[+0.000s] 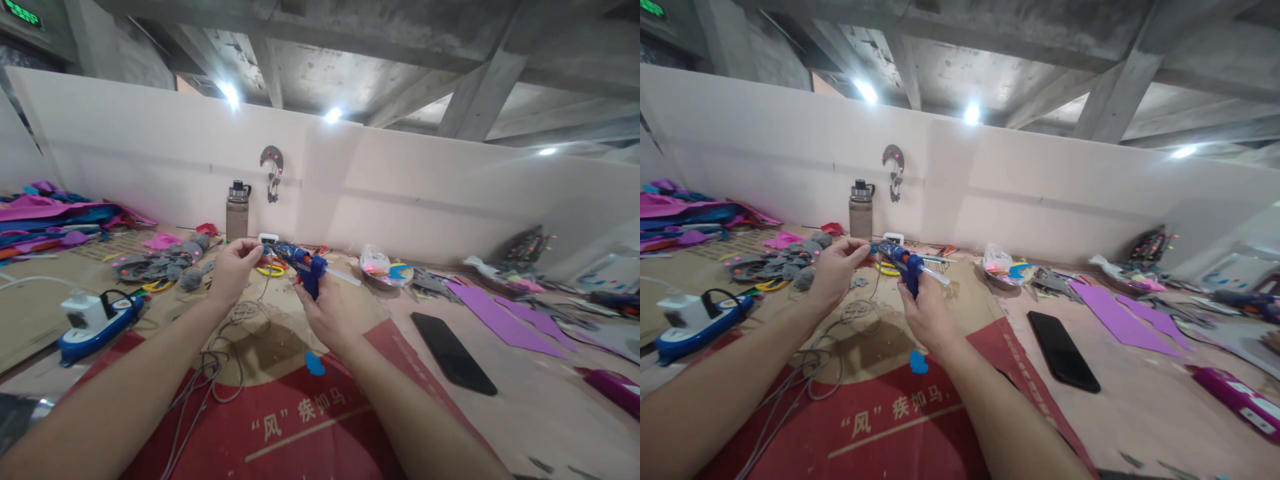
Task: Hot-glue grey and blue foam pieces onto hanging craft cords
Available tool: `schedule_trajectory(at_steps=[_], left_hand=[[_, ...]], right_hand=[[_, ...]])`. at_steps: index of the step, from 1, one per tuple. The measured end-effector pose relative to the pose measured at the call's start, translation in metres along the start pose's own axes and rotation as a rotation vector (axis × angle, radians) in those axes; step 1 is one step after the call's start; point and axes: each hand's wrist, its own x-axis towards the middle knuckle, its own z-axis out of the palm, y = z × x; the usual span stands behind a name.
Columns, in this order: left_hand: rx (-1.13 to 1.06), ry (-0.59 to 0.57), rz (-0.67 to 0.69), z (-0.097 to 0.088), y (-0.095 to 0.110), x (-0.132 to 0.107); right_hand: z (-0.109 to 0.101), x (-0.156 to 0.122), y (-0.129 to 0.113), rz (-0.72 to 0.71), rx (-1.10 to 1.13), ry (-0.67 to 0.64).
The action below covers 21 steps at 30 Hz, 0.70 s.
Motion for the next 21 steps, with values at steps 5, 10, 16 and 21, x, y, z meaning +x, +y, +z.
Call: schedule_trajectory(at_steps=[5, 10, 16, 21], left_hand=[[-0.006, -0.006, 0.003, 0.000, 0.001, 0.000], [0.003, 0.002, 0.005, 0.000, 0.002, -0.001], [-0.059, 0.004, -0.018, 0.000, 0.002, 0.000], [0.002, -0.021, 0.000, 0.001, 0.001, -0.002]], right_hand=[[0.000, -0.001, 0.000, 0.013, 0.000, -0.008], [0.000, -0.001, 0.003, 0.047, 0.012, -0.001], [0.000, 0.002, 0.010, 0.159, 0.104, 0.022], [-0.005, 0.016, 0.038, 0.441, 0.226, -0.005]])
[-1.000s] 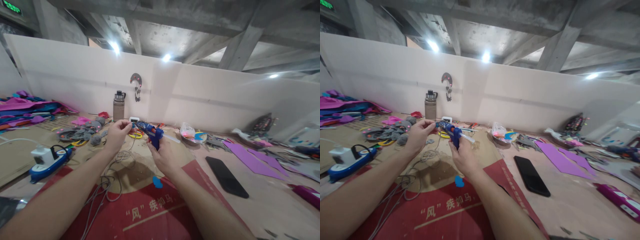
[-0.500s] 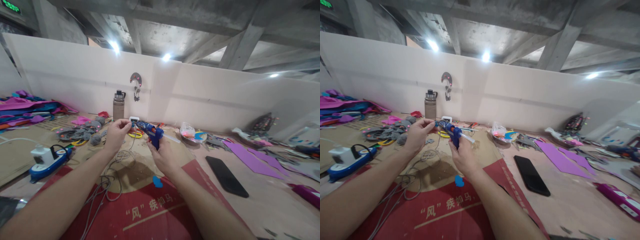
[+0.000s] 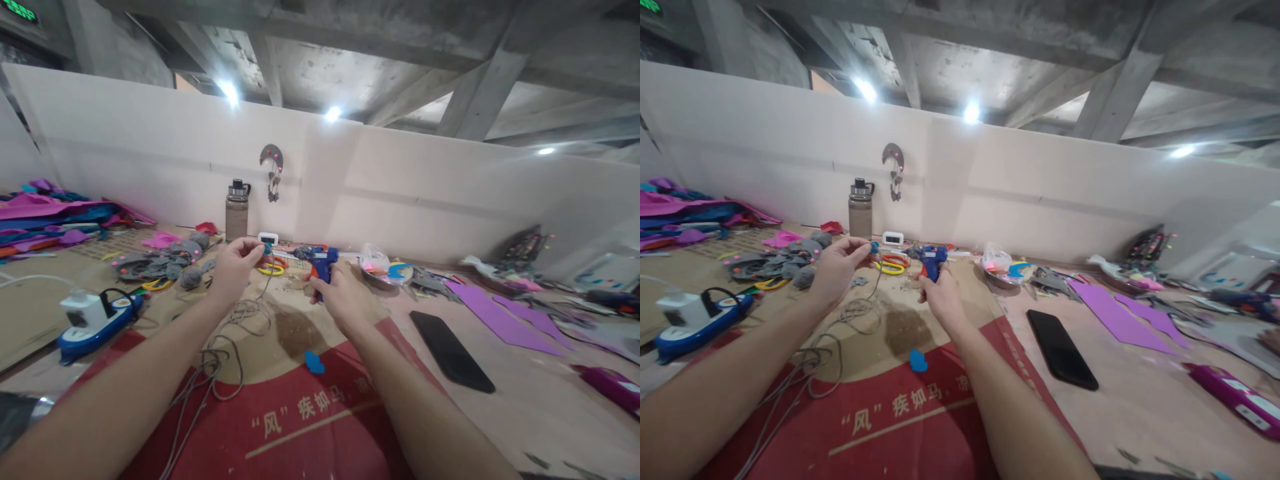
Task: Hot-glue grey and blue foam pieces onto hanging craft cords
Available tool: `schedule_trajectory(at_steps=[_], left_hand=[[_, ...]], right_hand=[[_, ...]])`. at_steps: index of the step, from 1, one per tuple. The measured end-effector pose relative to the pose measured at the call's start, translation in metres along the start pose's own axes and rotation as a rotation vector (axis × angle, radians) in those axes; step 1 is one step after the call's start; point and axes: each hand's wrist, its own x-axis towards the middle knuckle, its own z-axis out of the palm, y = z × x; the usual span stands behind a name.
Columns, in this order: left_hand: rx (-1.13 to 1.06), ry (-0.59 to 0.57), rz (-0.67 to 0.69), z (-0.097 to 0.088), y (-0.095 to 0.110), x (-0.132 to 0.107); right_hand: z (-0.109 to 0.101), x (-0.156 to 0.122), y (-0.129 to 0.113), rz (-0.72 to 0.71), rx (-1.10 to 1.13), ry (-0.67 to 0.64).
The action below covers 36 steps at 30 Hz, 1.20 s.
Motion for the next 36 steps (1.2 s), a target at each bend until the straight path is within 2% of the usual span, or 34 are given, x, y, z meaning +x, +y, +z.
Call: schedule_trajectory(at_steps=[2, 4, 6, 8, 10, 12, 14, 16, 18, 20, 23, 29, 36], left_hand=[[0.097, -0.004, 0.023, 0.001, 0.000, -0.002], [0.219, -0.004, 0.056, 0.001, 0.002, -0.006], [0.329, -0.008, 0.109, 0.003, 0.005, -0.009], [0.439, -0.023, 0.203, 0.004, 0.008, -0.013], [0.555, -0.045, 0.334, 0.006, 0.011, -0.016], [0.665, -0.071, 0.448, 0.007, 0.013, -0.018], [0.731, -0.094, 0.506, 0.008, 0.014, -0.019], [0.762, -0.118, 0.522, 0.010, 0.015, -0.020], [0.765, -0.135, 0.524, 0.011, 0.015, -0.022], [0.754, -0.137, 0.505, 0.012, 0.013, -0.023], [0.683, -0.125, 0.404, 0.014, 0.011, -0.025], [0.357, -0.182, 0.082, 0.021, 0.015, -0.029], [0.172, -0.220, -0.032, 0.024, 0.014, -0.028]], right_hand=[[-0.008, 0.010, 0.012, 0.068, -0.047, -0.020], [-0.019, 0.016, 0.022, 0.066, -0.125, 0.002], [-0.029, 0.017, 0.029, 0.036, -0.329, 0.065], [-0.036, 0.016, 0.030, -0.002, -0.574, 0.152], [-0.036, 0.013, 0.024, -0.062, -0.647, 0.225], [-0.027, 0.009, 0.012, -0.144, -0.543, 0.237], [-0.010, 0.003, -0.003, -0.190, -0.424, 0.176], [0.010, -0.005, -0.018, -0.195, -0.010, 0.042], [0.027, -0.015, -0.030, -0.137, 0.338, -0.098], [0.037, -0.021, -0.037, -0.071, 0.515, -0.175], [0.040, -0.023, -0.038, -0.039, 0.546, -0.152], [0.028, -0.016, -0.029, -0.157, 0.272, 0.023], [0.024, -0.019, -0.036, -0.240, 0.076, 0.108]])
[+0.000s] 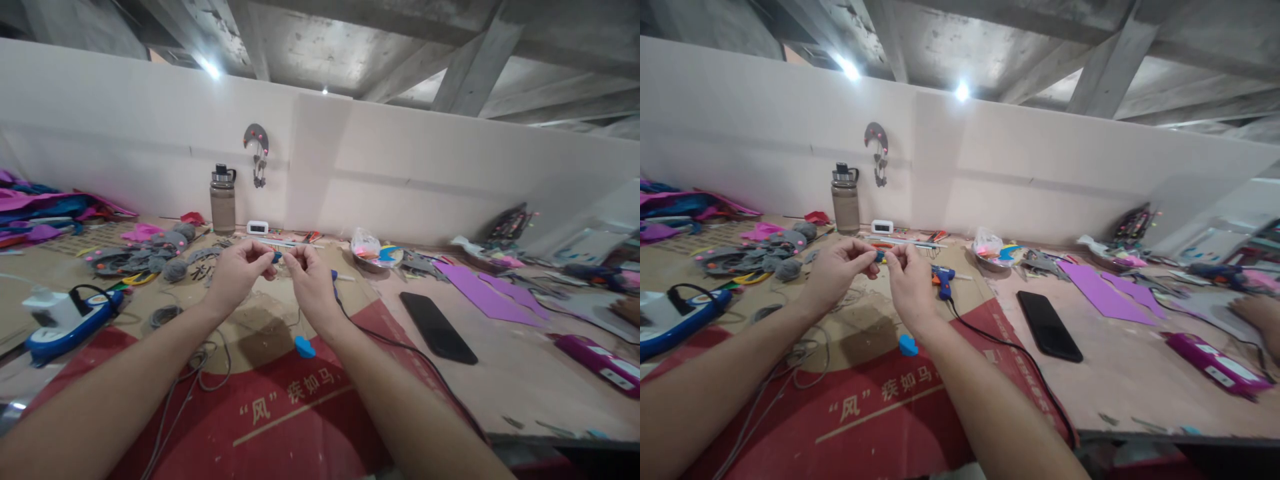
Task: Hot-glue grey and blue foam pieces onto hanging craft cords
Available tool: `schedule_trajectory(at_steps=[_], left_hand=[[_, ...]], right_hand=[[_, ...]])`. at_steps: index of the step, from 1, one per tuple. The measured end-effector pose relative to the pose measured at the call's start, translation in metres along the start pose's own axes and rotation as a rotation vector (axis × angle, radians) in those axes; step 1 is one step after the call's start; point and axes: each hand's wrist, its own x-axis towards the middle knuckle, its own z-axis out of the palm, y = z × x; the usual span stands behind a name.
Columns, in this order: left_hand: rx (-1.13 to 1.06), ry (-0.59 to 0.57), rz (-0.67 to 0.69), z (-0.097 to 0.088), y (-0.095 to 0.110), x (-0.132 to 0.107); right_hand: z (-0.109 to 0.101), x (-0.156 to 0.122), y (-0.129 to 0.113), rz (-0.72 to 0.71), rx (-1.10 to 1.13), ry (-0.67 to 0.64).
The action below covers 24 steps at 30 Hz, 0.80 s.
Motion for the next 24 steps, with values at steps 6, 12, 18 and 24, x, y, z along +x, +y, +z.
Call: schedule_trajectory(at_steps=[6, 12, 18, 24], left_hand=[[-0.092, -0.045, -0.038, 0.0002, -0.0022, -0.0007], [-0.140, -0.077, -0.056, -0.0002, -0.0023, -0.0002], [-0.202, -0.110, -0.091, -0.0001, -0.0053, 0.0002], [-0.243, -0.208, -0.130, -0.0018, -0.0003, 0.0002]], right_hand=[[-0.0006, 0.0005, -0.0005, -0.005, -0.016, 0.018], [-0.0019, 0.0000, -0.0028, 0.001, -0.025, 0.008], [0.0002, -0.0004, -0.0003, -0.006, -0.008, -0.015], [-0.0005, -0.0016, 0.0031, -0.006, -0.053, -0.023]])
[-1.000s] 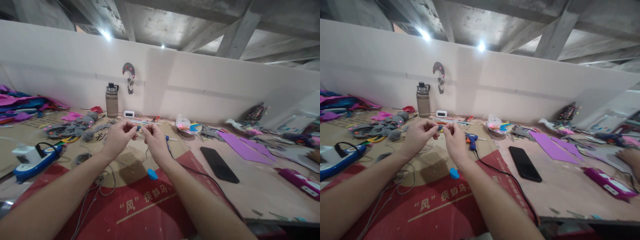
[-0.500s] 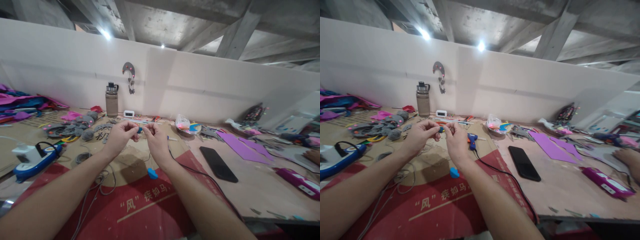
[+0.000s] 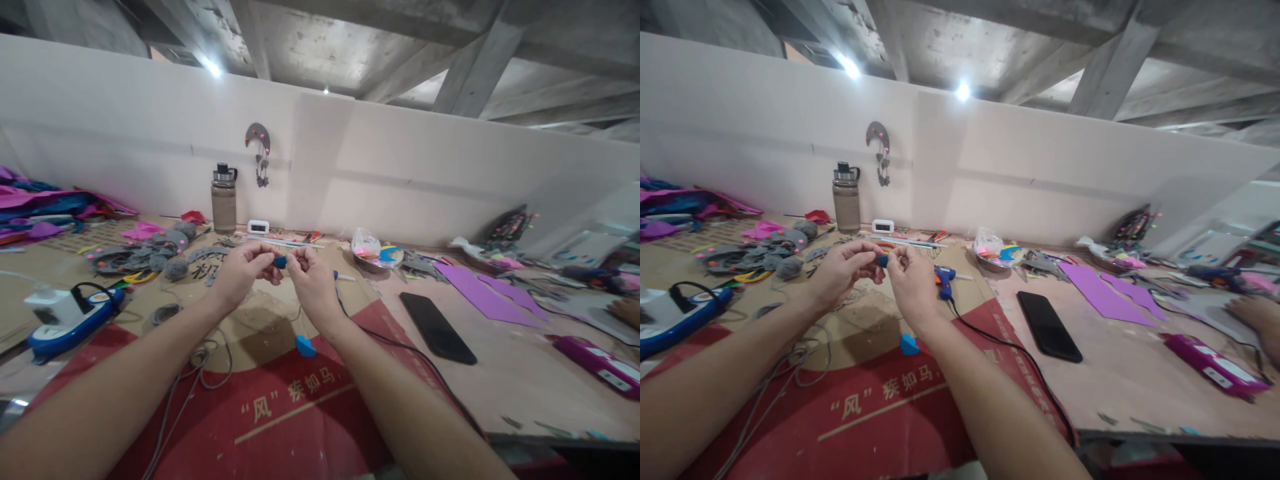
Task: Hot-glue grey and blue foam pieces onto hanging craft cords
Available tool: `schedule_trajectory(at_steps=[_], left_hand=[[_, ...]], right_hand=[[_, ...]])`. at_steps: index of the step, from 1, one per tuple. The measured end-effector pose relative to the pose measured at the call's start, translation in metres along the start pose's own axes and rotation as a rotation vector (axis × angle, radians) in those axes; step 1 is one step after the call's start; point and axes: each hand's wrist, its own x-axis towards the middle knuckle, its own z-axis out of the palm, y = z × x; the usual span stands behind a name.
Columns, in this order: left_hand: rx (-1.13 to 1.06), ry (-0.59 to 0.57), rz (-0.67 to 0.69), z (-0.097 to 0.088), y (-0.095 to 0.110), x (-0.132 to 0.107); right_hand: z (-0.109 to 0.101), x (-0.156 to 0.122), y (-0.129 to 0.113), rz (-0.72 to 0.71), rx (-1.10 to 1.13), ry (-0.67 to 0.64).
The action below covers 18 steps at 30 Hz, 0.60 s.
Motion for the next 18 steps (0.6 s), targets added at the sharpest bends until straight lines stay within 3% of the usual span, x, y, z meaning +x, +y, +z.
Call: schedule_trajectory(at_steps=[12, 18], left_hand=[[0.627, 0.095, 0.198, -0.0020, 0.0007, -0.0050], [0.458, 0.133, 0.161, -0.0073, -0.0035, 0.0014]], right_hand=[[-0.0023, -0.0032, 0.0011, -0.069, -0.139, -0.035], [-0.0012, -0.0032, 0.0058, -0.099, -0.087, -0.016]])
